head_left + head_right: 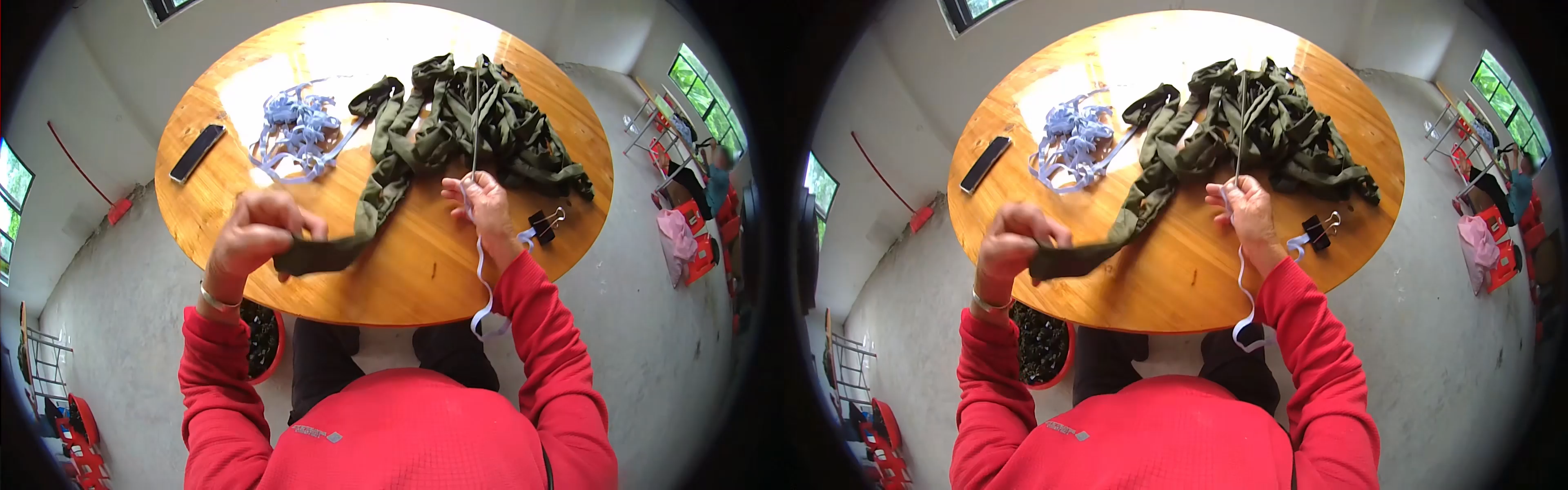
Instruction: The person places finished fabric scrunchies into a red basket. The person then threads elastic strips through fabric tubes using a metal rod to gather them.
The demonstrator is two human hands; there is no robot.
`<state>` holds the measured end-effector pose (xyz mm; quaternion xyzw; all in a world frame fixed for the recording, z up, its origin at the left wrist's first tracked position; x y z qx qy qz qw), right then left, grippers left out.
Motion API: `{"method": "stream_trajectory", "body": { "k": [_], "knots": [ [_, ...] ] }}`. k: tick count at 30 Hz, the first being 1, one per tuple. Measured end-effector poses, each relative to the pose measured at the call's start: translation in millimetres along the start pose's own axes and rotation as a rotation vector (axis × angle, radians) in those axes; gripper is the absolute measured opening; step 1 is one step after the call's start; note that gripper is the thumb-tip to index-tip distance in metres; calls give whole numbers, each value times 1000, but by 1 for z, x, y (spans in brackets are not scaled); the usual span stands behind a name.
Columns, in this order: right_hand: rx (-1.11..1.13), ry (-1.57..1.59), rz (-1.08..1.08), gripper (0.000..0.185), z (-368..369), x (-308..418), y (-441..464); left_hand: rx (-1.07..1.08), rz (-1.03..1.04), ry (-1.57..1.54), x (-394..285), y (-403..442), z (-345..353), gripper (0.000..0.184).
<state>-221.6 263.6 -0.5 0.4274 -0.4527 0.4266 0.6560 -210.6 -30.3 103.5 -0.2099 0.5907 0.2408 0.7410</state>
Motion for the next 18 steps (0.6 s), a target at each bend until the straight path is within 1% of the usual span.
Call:
{"method": "stream_trajectory", "body": {
  "k": [1, 3, 4, 7, 8, 11, 13, 15, 16, 18],
  "knots": [
    [-1, -18, 17, 10, -1, 1, -1, -65, -170, 103, 15, -9, 3, 11],
    [30, -61, 13, 11, 1, 2, -3, -89, -178, 342, 38, -19, -4, 12],
    [54, -67, 9, 12, 4, 4, -5, -81, -349, 389, 50, -26, -10, 13],
    [144, -86, -7, 14, 18, 8, -12, -296, -375, 512, 48, -26, -18, 19],
    [180, -92, -11, 14, 23, 8, -13, -405, -289, 628, 38, -17, -18, 27],
    [227, -81, -23, 16, 32, 7, -16, -555, 15, 973, 13, 23, 1, 37],
    [243, -101, -35, 16, 34, 7, -16, -620, -73, 1327, 18, 58, 4, 45],
    [263, -154, -44, 16, 33, 4, -16, -548, -190, 1410, 38, 94, -7, 50],
    [261, -145, -38, 17, 32, 3, -16, -519, -236, 1464, 44, 100, -10, 33],
    [268, -153, -56, 17, 33, 6, -16, -404, -271, 994, 56, 104, -21, 24]
  ]
}}
Point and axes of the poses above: each hand's wrist, its own y-axis towards the middle knuckle, its own z-axis out of the palm, x = y × z, the point moved 8 cm from there along y, towards the middle knuckle, and after that the axes turned 10 degrees about -z, right-handed, at the moved point
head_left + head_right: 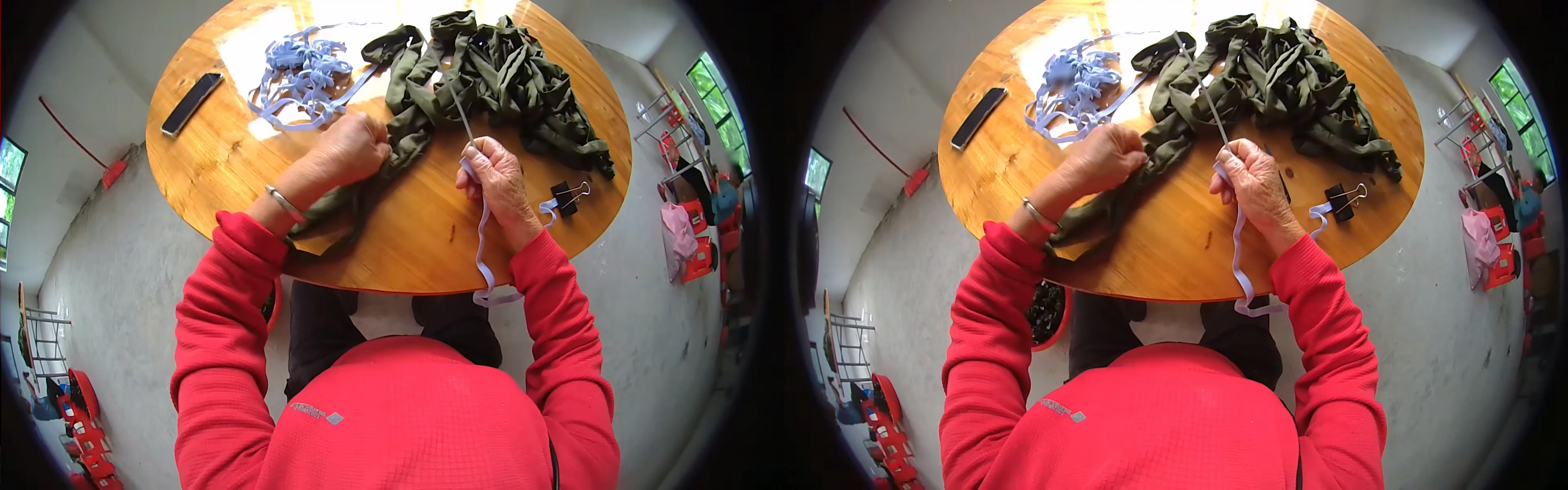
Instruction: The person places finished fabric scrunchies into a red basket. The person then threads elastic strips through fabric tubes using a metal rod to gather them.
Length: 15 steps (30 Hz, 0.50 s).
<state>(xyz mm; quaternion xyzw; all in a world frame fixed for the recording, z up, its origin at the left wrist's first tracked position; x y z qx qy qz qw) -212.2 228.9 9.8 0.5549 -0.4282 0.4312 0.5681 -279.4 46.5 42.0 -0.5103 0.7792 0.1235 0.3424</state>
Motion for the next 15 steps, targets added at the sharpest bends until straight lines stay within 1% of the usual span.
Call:
{"method": "stream_trajectory", "body": {
  "k": [2, 3, 5, 8, 11, 13, 14, 15],
  "knots": [
    [1, 31, -45, 17, 0, -1, 3, 228, -46, -420, 7, -4, 4, 14],
    [9, 41, -38, 16, 3, 0, 4, 272, -12, -616, 4, -12, 0, 16],
    [25, 61, -24, 16, 9, 8, 7, 269, 22, -801, 0, -21, -2, 24],
    [35, 8, -74, 17, 6, 10, 22, 190, -232, -449, 2, -19, 5, 30],
    [19, -69, -102, 19, 5, 12, 41, 196, -146, -50, -3, -6, 21, 31],
    [12, -102, -119, 19, 7, 10, 54, 192, -56, -134, -2, 0, 28, 27],
    [-13, -137, -44, 18, 5, 5, 57, 195, -10, -192, -1, 0, 29, 25],
    [-56, -155, -62, 18, -3, 0, 60, 195, 35, -252, -3, -2, 27, 23]
  ]
}}
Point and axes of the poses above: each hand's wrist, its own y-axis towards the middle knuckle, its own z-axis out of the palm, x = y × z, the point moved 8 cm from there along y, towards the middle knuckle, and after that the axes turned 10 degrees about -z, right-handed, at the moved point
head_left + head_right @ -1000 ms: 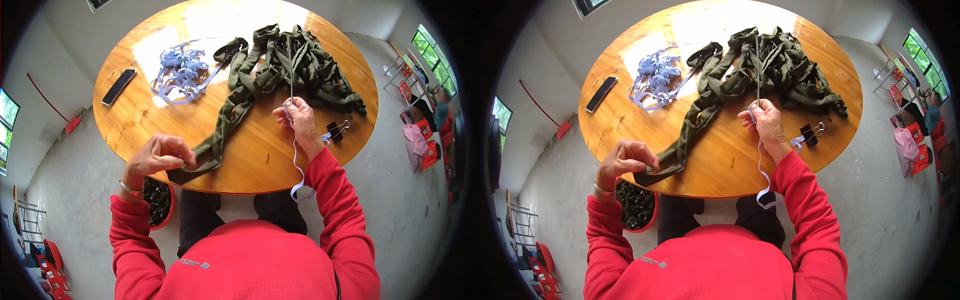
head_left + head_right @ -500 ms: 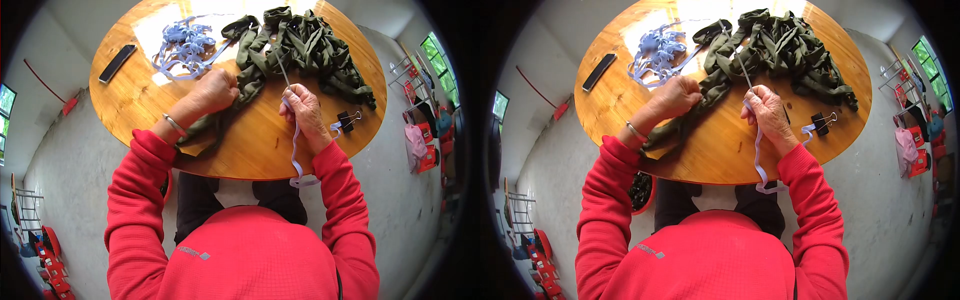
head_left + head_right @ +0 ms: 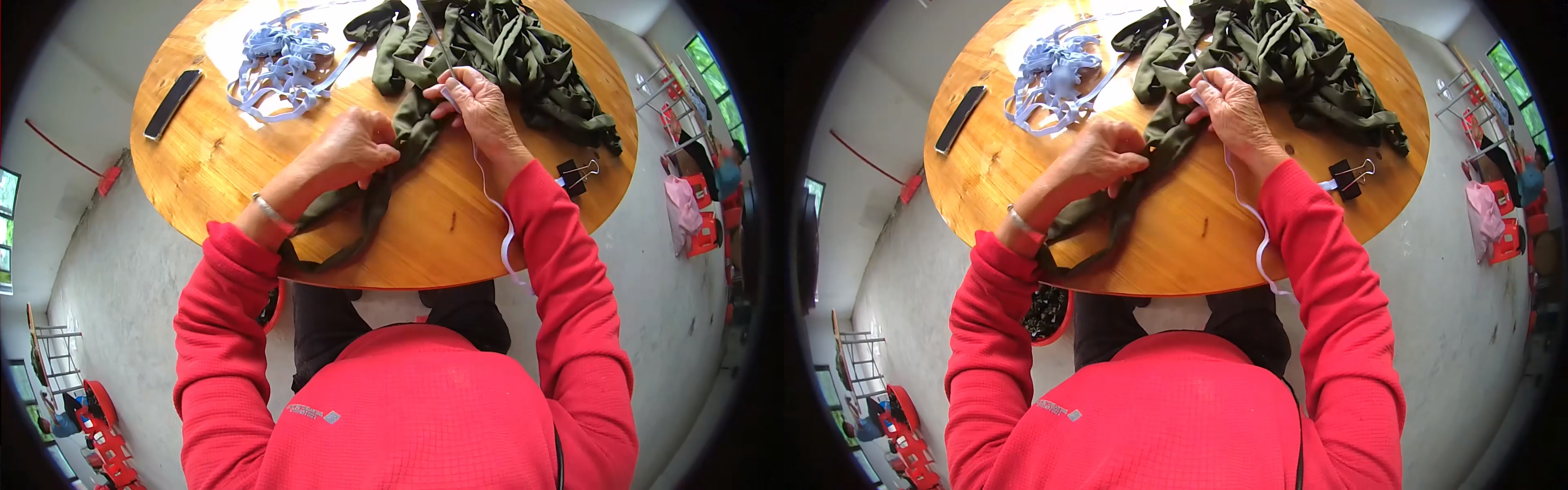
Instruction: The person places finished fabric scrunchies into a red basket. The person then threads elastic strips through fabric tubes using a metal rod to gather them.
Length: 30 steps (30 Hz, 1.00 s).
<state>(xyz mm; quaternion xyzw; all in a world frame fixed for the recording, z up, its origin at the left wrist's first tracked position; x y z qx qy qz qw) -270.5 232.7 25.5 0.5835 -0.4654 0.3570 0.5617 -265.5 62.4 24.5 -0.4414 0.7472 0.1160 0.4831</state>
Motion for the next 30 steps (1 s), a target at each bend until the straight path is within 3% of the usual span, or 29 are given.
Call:
{"method": "stream_trajectory", "body": {
  "k": [6, 12, 14, 17, 20, 27, 30],
  "knots": [
    [-134, -42, -12, 18, -35, -34, 19, 92, 49, -715, 22, -45, -43, 7],
    [-204, -134, -49, 19, -49, -33, 25, 17, 233, -1110, 63, -57, -90, 20],
    [-220, -139, -36, 20, -58, -36, 27, 42, 396, -1416, 80, -66, -124, 27],
    [-214, -122, -36, 20, -58, -38, 28, 14, 652, -1430, 85, -85, -163, 34],
    [-181, -125, -54, 19, -57, -35, 29, -110, 510, -1440, 90, -80, -156, 36],
    [-253, -70, -175, 16, -47, 3, 20, 5, 340, -1287, 82, -70, -146, 39],
    [-112, 35, -97, 16, -30, 6, 12, -286, 28, -786, 104, -62, -174, 33]
  ]
}}
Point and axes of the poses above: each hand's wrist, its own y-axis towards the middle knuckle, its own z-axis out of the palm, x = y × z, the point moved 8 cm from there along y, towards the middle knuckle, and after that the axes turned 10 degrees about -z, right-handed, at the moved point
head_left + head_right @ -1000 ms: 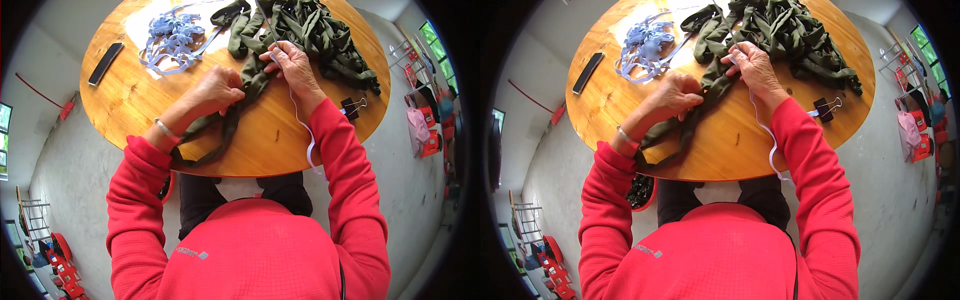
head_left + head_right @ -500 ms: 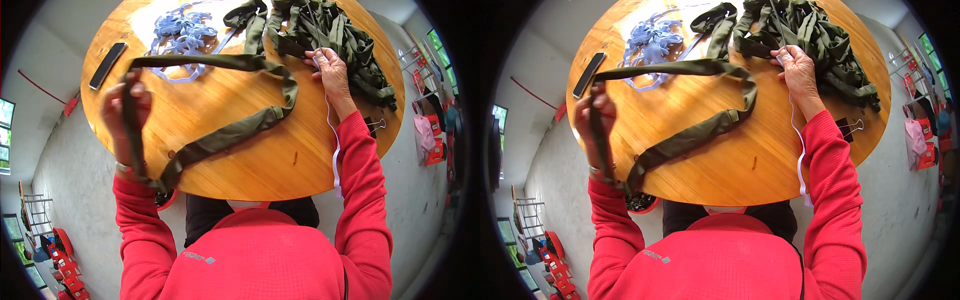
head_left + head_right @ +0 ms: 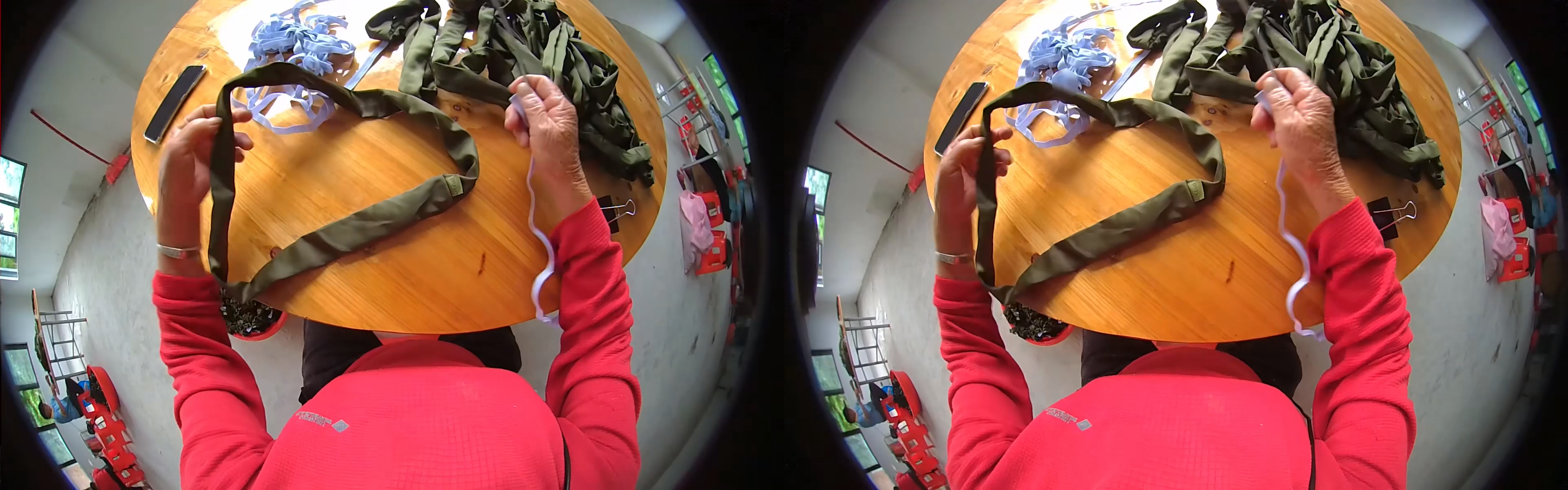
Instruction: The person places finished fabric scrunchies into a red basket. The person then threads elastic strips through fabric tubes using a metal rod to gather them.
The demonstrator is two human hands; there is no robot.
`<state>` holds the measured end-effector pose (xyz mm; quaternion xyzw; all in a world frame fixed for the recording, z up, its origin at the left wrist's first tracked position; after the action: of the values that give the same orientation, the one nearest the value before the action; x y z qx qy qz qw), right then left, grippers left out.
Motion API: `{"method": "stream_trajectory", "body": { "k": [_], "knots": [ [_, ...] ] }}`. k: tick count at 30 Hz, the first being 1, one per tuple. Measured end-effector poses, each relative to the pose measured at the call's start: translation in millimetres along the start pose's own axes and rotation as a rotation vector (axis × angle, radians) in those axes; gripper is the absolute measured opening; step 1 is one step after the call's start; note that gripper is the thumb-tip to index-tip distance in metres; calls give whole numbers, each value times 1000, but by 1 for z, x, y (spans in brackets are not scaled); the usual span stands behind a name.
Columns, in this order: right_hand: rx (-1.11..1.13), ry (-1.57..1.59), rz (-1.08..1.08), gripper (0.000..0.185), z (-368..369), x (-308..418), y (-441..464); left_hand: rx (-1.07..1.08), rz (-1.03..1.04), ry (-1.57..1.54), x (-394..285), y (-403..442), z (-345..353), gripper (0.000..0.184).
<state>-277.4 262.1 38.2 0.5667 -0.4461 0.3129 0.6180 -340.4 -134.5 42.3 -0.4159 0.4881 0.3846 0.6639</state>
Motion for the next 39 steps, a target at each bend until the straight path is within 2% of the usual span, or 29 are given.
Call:
{"method": "stream_trajectory", "body": {
  "k": [1, 2, 4, 6, 8, 10, 13, 16, 17, 20, 21, 24, 29, 32, 36, 38, 39],
  "knots": [
    [25, -48, -2, 17, 6, 2, -2, -443, -13, 488, -13, -8, -12, 27],
    [50, -67, -7, 17, 9, 4, -2, -674, 290, 1148, -39, -18, -7, 23],
    [102, -106, -7, 17, 16, 7, -5, -602, 656, 1060, -61, -51, 69, 22],
    [115, -49, 35, 17, 19, 8, -7, -102, 392, 818, -28, -45, 139, 25],
    [152, -8, 73, 17, 21, 9, -9, 33, 544, 1115, -3, -46, 201, 25],
    [165, 38, 49, 17, 22, 12, -11, 108, 480, 1407, 32, -26, 233, 23],
    [173, 47, 41, 17, 20, 17, -14, 113, 470, 1565, 45, -9, 245, 19],
    [154, 136, 87, 18, 16, 23, -17, 259, 162, 920, 46, 0, 226, 14],
    [151, 177, 96, 18, 15, 27, -18, 294, 176, 736, 38, -5, 225, 13],
    [146, 240, 96, 21, 21, 41, -28, 181, -308, -132, 55, -21, 209, 16],
    [166, 253, 96, 21, 23, 49, -34, 263, -312, -267, 54, -28, 212, 17],
    [221, 302, 173, 25, 33, 58, -56, 293, -327, -574, 63, -42, 215, 20],
    [250, 464, 344, 29, 41, 47, -95, 338, -255, -674, 61, -69, 229, 24],
    [192, 560, 390, 25, 48, 42, -102, 200, -309, -581, 83, -79, 242, 19],
    [153, 515, 355, 17, 46, 51, -106, 338, -278, -226, 89, -80, 246, 20],
    [142, 459, 325, 17, 43, 53, -108, 211, -145, -89, 71, -75, 234, 29],
    [179, 384, 292, 16, 43, 59, -108, 234, -153, -63, 59, -75, 232, 31]
  ]
}}
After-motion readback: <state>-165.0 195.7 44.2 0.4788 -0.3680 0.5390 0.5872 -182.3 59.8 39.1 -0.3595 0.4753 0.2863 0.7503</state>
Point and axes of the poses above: each hand's wrist, its own y-axis towards the middle knuckle, its own z-axis out of the palm, x = y × z, the point moved 8 cm from there along y, towards the middle knuckle, and after that the axes turned 10 degrees about -z, right-handed, at the moved point
